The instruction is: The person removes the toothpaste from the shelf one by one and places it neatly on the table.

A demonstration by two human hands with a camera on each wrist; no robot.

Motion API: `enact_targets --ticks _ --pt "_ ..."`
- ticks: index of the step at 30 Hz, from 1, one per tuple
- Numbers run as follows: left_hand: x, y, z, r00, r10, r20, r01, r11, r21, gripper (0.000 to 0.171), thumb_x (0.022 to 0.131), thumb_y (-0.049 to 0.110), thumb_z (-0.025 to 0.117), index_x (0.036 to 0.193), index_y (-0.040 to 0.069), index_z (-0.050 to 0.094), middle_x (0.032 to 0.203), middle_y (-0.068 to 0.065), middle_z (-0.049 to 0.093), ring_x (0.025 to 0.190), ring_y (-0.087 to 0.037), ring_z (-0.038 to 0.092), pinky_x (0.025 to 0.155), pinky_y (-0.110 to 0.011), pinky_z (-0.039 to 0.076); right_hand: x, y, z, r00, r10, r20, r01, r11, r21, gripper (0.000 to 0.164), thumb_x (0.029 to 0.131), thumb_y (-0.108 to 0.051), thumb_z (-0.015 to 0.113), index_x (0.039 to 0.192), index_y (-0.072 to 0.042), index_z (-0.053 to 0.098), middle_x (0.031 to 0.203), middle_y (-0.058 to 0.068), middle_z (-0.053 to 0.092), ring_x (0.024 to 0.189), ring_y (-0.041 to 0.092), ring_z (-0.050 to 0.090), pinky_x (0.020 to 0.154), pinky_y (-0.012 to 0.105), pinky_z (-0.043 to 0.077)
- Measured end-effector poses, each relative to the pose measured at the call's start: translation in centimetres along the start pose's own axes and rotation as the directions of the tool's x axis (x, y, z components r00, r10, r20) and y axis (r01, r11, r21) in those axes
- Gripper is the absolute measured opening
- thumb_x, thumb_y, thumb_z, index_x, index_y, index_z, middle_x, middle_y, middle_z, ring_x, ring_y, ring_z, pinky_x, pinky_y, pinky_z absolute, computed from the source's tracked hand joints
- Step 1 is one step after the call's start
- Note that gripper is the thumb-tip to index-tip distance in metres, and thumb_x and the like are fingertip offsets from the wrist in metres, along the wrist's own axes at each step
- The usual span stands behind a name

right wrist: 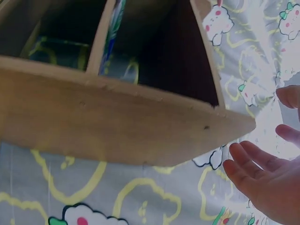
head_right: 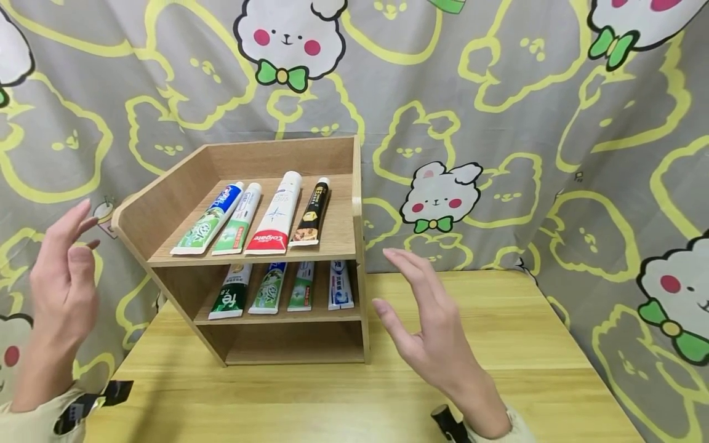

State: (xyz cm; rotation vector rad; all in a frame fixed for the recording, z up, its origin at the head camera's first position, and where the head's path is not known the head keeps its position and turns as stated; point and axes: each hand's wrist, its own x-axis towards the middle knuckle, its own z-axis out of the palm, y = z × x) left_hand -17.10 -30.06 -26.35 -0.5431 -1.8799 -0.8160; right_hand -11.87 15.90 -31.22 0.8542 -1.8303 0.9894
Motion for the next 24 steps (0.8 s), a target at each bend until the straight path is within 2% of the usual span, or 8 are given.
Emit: enact_targets --ticks 5,9,13,15,19,22,24 --pt "0.4 -0.1 0.6 0.997 -0.062 0.044 0.065 0.995 -0.079 0.046 0.111 0.032 0.039 0.148 0.010 0.055 0.156 -0.011 0.046 0.139 -0.016 0.046 0.109 -0.021 0.035 0.6 -0.7 0.8 1.000 -0.020 -0.019 0.021 0.999 0.036 0.055 0.104 -0.034 0.061 0.137 0.010 0.055 0.133 0.023 0.060 0.123 0.023 0.058 0.107 0.027 0.043" --pt "1.0 -0.1 1.0 0.995 -0.082 0.054 0.088 0.989 -0.119 0.044 0.111 0.024 0.038 0.147 0.008 0.057 0.156 -0.010 0.046 0.138 -0.018 0.047 0.104 -0.018 0.040 1.1 -1.2 1.5 1.000 -0.025 -0.019 0.026 0.998 0.061 0.054 0.103 -0.034 0.062 0.137 0.008 0.057 0.133 0.021 0.061 0.124 0.024 0.058 0.106 0.027 0.044" --pt "1.9 0.2 1.4 0.994 -0.095 0.046 0.100 0.986 -0.132 0.041 0.109 0.019 0.040 0.141 0.005 0.061 0.155 -0.010 0.048 0.143 -0.022 0.042 0.109 -0.021 0.035 1.9 -1.7 2.3 0.999 -0.032 -0.009 0.033 0.995 0.095 0.053 0.103 -0.032 0.063 0.137 0.007 0.057 0.133 0.021 0.061 0.122 0.028 0.059 0.104 0.029 0.046" --pt "2.2 0.3 1.7 0.991 -0.123 0.054 0.130 0.980 -0.148 0.040 0.108 0.016 0.042 0.140 0.002 0.062 0.154 -0.010 0.049 0.144 -0.022 0.042 0.110 -0.023 0.033 2.3 -1.8 2.7 0.999 -0.038 -0.001 0.037 0.993 0.110 0.052 0.103 -0.031 0.062 0.137 0.007 0.056 0.133 0.022 0.061 0.122 0.029 0.059 0.104 0.030 0.047" --pt "2.7 -0.4 2.1 0.973 -0.216 0.077 0.226 0.957 -0.180 0.039 0.107 0.015 0.045 0.141 0.003 0.061 0.153 -0.007 0.050 0.137 -0.017 0.048 0.103 -0.020 0.038 3.2 -1.9 3.7 0.999 -0.032 0.027 0.029 0.995 0.093 0.052 0.104 -0.034 0.059 0.140 0.003 0.056 0.138 0.018 0.059 0.127 0.031 0.057 0.109 0.033 0.044" --pt "2.8 -1.5 2.3 0.957 -0.277 0.089 0.289 0.937 -0.198 0.039 0.108 0.018 0.045 0.141 0.007 0.062 0.152 -0.005 0.052 0.113 -0.013 0.057 0.086 -0.019 0.042 3.7 -2.0 4.6 0.998 -0.017 0.056 0.013 0.998 0.067 0.052 0.105 -0.037 0.057 0.143 -0.002 0.055 0.141 0.015 0.057 0.130 0.030 0.055 0.111 0.035 0.041" --pt "2.9 -1.9 2.2 0.943 -0.310 0.122 0.332 0.904 -0.271 0.039 0.108 0.019 0.045 0.141 0.007 0.062 0.152 -0.007 0.052 0.112 -0.015 0.058 0.083 -0.016 0.045 3.9 -2.0 5.2 0.997 0.003 0.082 -0.008 0.998 0.056 0.052 0.105 -0.039 0.056 0.145 -0.005 0.054 0.143 0.014 0.055 0.131 0.029 0.054 0.112 0.037 0.040"
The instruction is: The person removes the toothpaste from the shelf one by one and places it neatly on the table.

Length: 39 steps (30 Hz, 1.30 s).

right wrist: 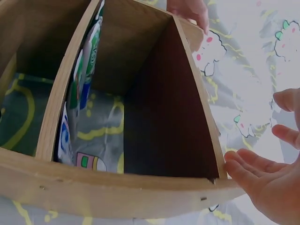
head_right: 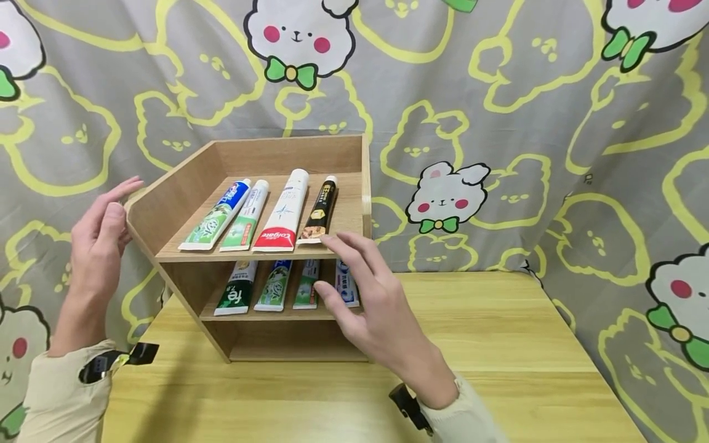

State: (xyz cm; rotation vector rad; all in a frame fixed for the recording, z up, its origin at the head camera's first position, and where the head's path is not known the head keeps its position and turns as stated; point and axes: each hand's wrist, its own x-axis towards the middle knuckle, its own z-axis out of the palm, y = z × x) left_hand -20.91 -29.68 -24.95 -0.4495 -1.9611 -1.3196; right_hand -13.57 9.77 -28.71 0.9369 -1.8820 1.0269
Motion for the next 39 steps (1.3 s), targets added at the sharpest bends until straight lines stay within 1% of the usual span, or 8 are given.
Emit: enact_targets --ticks 2,5,9,19,26,31,36,39 --pt "0.2 -0.1 0.0 0.999 -0.036 0.030 0.039 0.995 -0.093 0.039 0.108 0.020 0.046 0.141 0.007 0.062 0.152 -0.008 0.051 0.111 -0.017 0.059 0.080 -0.014 0.047 0.3 0.0 0.4 0.999 0.023 0.024 -0.022 1.000 -0.015 0.052 0.105 -0.039 0.057 0.147 -0.008 0.052 0.145 0.012 0.053 0.132 0.027 0.053 0.112 0.039 0.040" --pt "0.4 -0.2 -0.1 0.995 -0.056 0.083 0.077 0.959 -0.274 0.038 0.107 0.018 0.048 0.139 0.001 0.061 0.153 -0.013 0.049 0.131 -0.024 0.052 0.086 -0.018 0.053 0.7 0.1 0.9 0.997 0.062 0.055 -0.060 0.997 -0.051 0.054 0.103 -0.035 0.061 0.151 -0.014 0.049 0.149 0.009 0.049 0.135 0.025 0.051 0.111 0.043 0.041" --pt "0.8 -0.4 -0.1 0.994 -0.024 0.110 0.064 0.922 -0.381 0.038 0.107 0.015 0.051 0.138 -0.006 0.058 0.150 -0.019 0.050 0.128 -0.030 0.051 0.085 -0.021 0.055 1.4 0.1 1.7 0.992 0.100 0.072 -0.092 0.991 -0.102 0.058 0.099 -0.027 0.068 0.153 -0.019 0.047 0.151 0.008 0.047 0.135 0.025 0.050 0.109 0.047 0.043" --pt "1.0 -1.1 -0.5 0.994 -0.023 0.109 0.065 0.917 -0.393 0.036 0.105 0.012 0.052 0.133 -0.010 0.059 0.148 -0.018 0.054 0.128 -0.035 0.048 0.087 -0.024 0.052 3.7 0.1 3.2 0.968 0.206 0.146 -0.169 0.958 -0.233 0.049 0.102 -0.031 0.064 0.148 -0.019 0.052 0.152 0.018 0.041 0.116 0.028 0.061 0.094 0.049 0.054" --pt "1.7 -1.5 0.0 0.989 -0.016 0.149 0.080 0.897 -0.435 0.034 0.104 0.008 0.053 0.132 -0.009 0.060 0.147 -0.016 0.056 0.119 -0.028 0.055 0.078 -0.024 0.056 4.9 0.5 3.2 0.926 0.325 0.193 -0.265 0.922 -0.281 0.040 0.104 -0.032 0.060 0.141 -0.018 0.058 0.154 0.021 0.038 0.117 0.035 0.060 0.095 0.057 0.052" --pt "1.9 -1.5 -0.5 0.988 -0.044 0.149 0.113 0.862 -0.494 0.032 0.102 0.003 0.055 0.130 -0.010 0.062 0.142 -0.013 0.061 0.114 -0.026 0.058 0.069 -0.024 0.058 5.8 0.5 3.2 0.898 0.384 0.214 -0.315 0.902 -0.295 0.038 0.104 -0.033 0.058 0.137 -0.016 0.060 0.152 0.021 0.041 0.112 0.033 0.061 0.096 0.057 0.052" --pt "1.7 -1.5 -1.1 0.983 -0.071 0.167 0.156 0.803 -0.575 0.019 0.100 -0.004 0.054 0.115 -0.009 0.063 0.138 -0.015 0.063 0.111 -0.027 0.060 0.061 -0.029 0.060 6.5 0.6 3.4 0.876 0.424 0.228 -0.347 0.885 -0.311 0.033 0.103 -0.027 0.060 0.134 -0.015 0.061 0.148 0.019 0.043 0.109 0.031 0.061 0.096 0.055 0.052" --pt "1.6 -1.6 -1.2 0.984 -0.059 0.170 0.149 0.794 -0.589 0.020 0.099 -0.008 0.052 0.117 -0.007 0.060 0.138 -0.018 0.063 0.114 -0.030 0.061 0.063 -0.032 0.061 6.9 0.7 3.6 0.862 0.445 0.243 -0.361 0.875 -0.322 0.033 0.103 -0.025 0.059 0.135 -0.016 0.062 0.150 0.022 0.042 0.114 0.033 0.060 0.098 0.055 0.051"
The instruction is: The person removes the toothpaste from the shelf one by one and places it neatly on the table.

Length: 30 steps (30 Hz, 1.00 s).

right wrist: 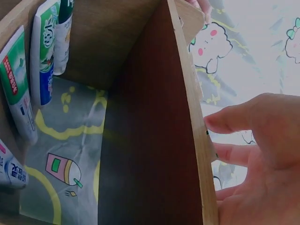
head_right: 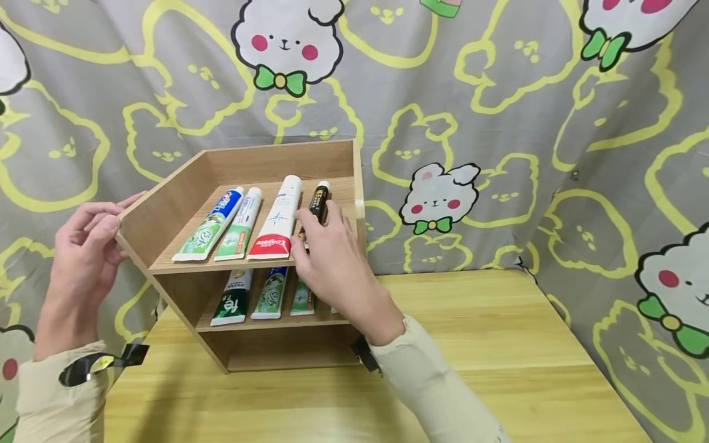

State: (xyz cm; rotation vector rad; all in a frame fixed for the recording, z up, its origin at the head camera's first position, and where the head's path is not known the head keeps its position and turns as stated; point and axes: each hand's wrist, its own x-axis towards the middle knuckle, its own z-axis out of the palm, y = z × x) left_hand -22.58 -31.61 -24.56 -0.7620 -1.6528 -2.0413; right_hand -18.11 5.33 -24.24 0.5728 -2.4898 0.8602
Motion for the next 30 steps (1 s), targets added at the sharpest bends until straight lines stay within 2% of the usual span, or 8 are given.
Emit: enact_targets --ticks 5,11,14,22,30 --pt "0.3 0.0 -0.1 0.997 -0.017 0.078 0.014 0.999 0.037 0.035 0.101 -0.007 0.050 0.135 -0.010 0.056 0.144 -0.016 0.058 0.120 -0.027 0.058 0.070 -0.032 0.061 0.6 0.1 0.0 0.999 0.037 -0.004 -0.037 0.999 -0.018 0.033 0.103 -0.025 0.059 0.134 -0.014 0.063 0.150 0.024 0.044 0.130 0.040 0.051 0.103 0.058 0.047" --pt "0.5 0.0 -0.2 0.998 -0.016 0.068 0.016 1.000 0.010 0.031 0.102 -0.006 0.050 0.131 -0.011 0.060 0.140 -0.013 0.062 0.106 -0.021 0.064 0.067 -0.028 0.060 1.5 -0.2 0.3 0.997 0.072 0.015 -0.071 0.996 -0.047 0.034 0.104 -0.030 0.058 0.134 -0.014 0.064 0.149 0.024 0.045 0.138 0.042 0.043 0.107 0.060 0.042" --pt "0.4 0.1 -0.3 0.998 -0.021 0.057 0.020 1.000 0.023 0.030 0.102 -0.005 0.051 0.129 -0.010 0.062 0.138 -0.012 0.064 0.101 -0.019 0.065 0.064 -0.025 0.059 2.0 -0.3 0.6 0.997 0.074 0.013 -0.073 0.995 -0.066 0.034 0.104 -0.030 0.058 0.133 -0.015 0.064 0.143 0.024 0.050 0.133 0.041 0.045 0.107 0.057 0.043" --pt "0.3 0.1 -0.1 0.999 -0.039 0.024 0.038 0.998 0.048 0.027 0.102 -0.003 0.054 0.126 -0.010 0.063 0.136 -0.012 0.065 0.106 -0.020 0.063 0.064 -0.026 0.059 2.7 -0.3 0.8 0.994 0.107 0.020 -0.105 0.992 -0.072 0.032 0.100 -0.023 0.061 0.130 -0.012 0.068 0.127 0.019 0.060 0.117 0.036 0.051 0.100 0.049 0.044" --pt "0.1 0.2 0.1 0.999 -0.033 -0.001 0.033 0.996 0.080 0.026 0.102 -0.001 0.055 0.125 -0.007 0.064 0.135 -0.011 0.065 0.108 -0.021 0.063 0.066 -0.026 0.060 3.3 -0.4 0.3 0.988 0.134 0.073 -0.130 0.990 -0.054 0.030 0.098 -0.018 0.063 0.126 -0.011 0.069 0.109 0.014 0.064 0.096 0.027 0.052 0.077 0.040 0.050"
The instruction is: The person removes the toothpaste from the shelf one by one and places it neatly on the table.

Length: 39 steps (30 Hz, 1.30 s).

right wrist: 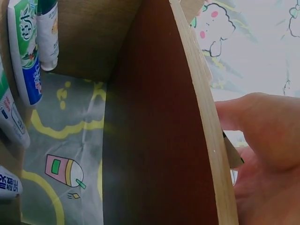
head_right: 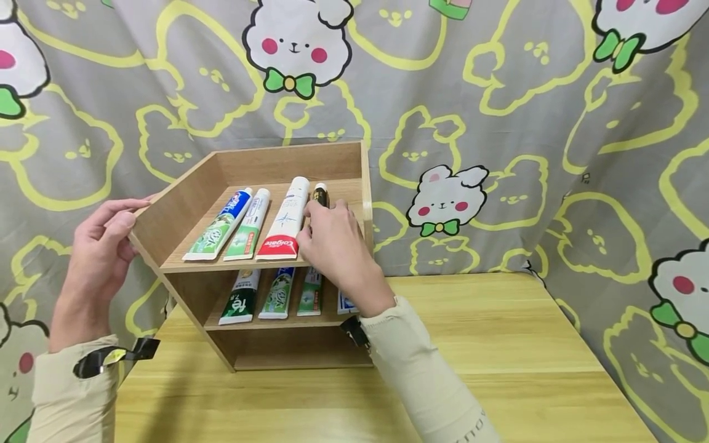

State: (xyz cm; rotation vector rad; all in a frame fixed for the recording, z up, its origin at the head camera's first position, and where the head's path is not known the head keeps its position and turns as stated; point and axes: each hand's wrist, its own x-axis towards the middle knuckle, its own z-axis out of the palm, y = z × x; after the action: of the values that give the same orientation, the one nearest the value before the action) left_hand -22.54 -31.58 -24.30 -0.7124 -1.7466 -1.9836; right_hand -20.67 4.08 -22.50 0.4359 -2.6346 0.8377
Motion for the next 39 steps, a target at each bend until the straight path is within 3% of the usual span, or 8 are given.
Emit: enact_targets --ticks 11,19,24,28,30,33,36,39 --pt "-0.3 0.0 -0.3 1.000 0.005 0.012 -0.005 1.000 0.011 0.028 0.102 0.000 0.054 0.127 -0.006 0.064 0.139 -0.011 0.063 0.113 -0.024 0.061 0.067 -0.028 0.060 0.2 -0.3 0.0 0.999 -0.036 0.036 0.038 0.999 -0.035 0.021 0.096 -0.020 0.054 0.114 -0.020 0.065 0.084 0.002 0.064 0.072 0.023 0.056 0.060 0.035 0.041" --pt "-0.2 -0.1 -0.1 1.000 0.012 0.012 -0.012 1.000 0.003 0.027 0.102 0.001 0.054 0.127 -0.005 0.064 0.139 -0.010 0.063 0.115 -0.025 0.059 0.066 -0.029 0.060 -0.1 0.0 0.1 0.999 -0.036 -0.023 0.037 0.998 0.049 0.028 0.105 -0.022 0.043 0.113 -0.018 0.069 0.103 0.003 0.068 0.086 0.025 0.058 0.071 0.037 0.046" --pt "-0.2 -0.2 0.0 1.000 0.010 0.008 -0.010 1.000 0.001 0.027 0.102 0.002 0.054 0.126 -0.006 0.064 0.139 -0.011 0.063 0.116 -0.026 0.057 0.067 -0.029 0.060 -0.6 0.4 0.0 0.998 -0.003 -0.066 0.014 0.986 0.166 0.032 0.108 -0.021 0.041 0.121 -0.015 0.069 0.109 0.008 0.064 0.094 0.026 0.056 0.077 0.039 0.045" --pt "-0.2 -0.3 0.1 1.000 0.008 0.002 -0.008 1.000 -0.005 0.027 0.102 0.003 0.055 0.126 -0.006 0.064 0.139 -0.011 0.063 0.115 -0.027 0.058 0.067 -0.029 0.060 -0.8 0.7 -0.1 0.993 0.020 -0.113 0.010 0.966 0.260 0.035 0.106 -0.019 0.039 0.125 -0.016 0.069 0.123 0.006 0.064 0.105 0.025 0.056 0.089 0.042 0.046" --pt "-0.2 -0.3 0.2 1.000 0.007 -0.004 -0.007 1.000 -0.006 0.027 0.102 0.003 0.055 0.125 -0.006 0.064 0.138 -0.011 0.063 0.114 -0.027 0.058 0.066 -0.029 0.060 -1.0 0.8 -0.1 0.992 0.026 -0.127 0.015 0.950 0.311 0.037 0.105 -0.018 0.039 0.128 -0.017 0.069 0.127 0.004 0.064 0.109 0.022 0.056 0.091 0.041 0.045" --pt "-0.2 -0.4 0.2 1.000 0.006 -0.006 -0.006 1.000 -0.005 0.027 0.102 0.003 0.055 0.126 -0.006 0.064 0.138 -0.011 0.064 0.114 -0.027 0.058 0.067 -0.029 0.060 -1.1 0.9 -0.3 0.992 0.020 -0.126 0.033 0.914 0.404 0.038 0.105 -0.017 0.041 0.133 -0.016 0.067 0.126 0.004 0.064 0.104 0.021 0.057 0.084 0.039 0.044" --pt "-0.3 -0.4 0.1 1.000 0.009 -0.009 -0.009 1.000 0.005 0.027 0.102 0.003 0.055 0.126 -0.006 0.064 0.138 -0.011 0.064 0.113 -0.026 0.058 0.066 -0.028 0.060 -1.4 1.0 -0.4 0.994 -0.006 -0.109 0.061 0.855 0.516 0.038 0.106 -0.015 0.046 0.139 -0.012 0.064 0.128 0.006 0.063 0.098 0.022 0.060 0.079 0.036 0.044" --pt "-0.2 -0.3 0.1 1.000 0.013 -0.008 -0.013 1.000 0.010 0.027 0.102 0.003 0.056 0.127 -0.005 0.064 0.138 -0.011 0.063 0.113 -0.026 0.059 0.066 -0.029 0.060 -1.7 1.0 -0.5 0.995 -0.024 -0.092 0.075 0.793 0.604 0.038 0.105 -0.013 0.051 0.142 -0.010 0.062 0.132 0.008 0.063 0.099 0.022 0.063 0.084 0.035 0.048"
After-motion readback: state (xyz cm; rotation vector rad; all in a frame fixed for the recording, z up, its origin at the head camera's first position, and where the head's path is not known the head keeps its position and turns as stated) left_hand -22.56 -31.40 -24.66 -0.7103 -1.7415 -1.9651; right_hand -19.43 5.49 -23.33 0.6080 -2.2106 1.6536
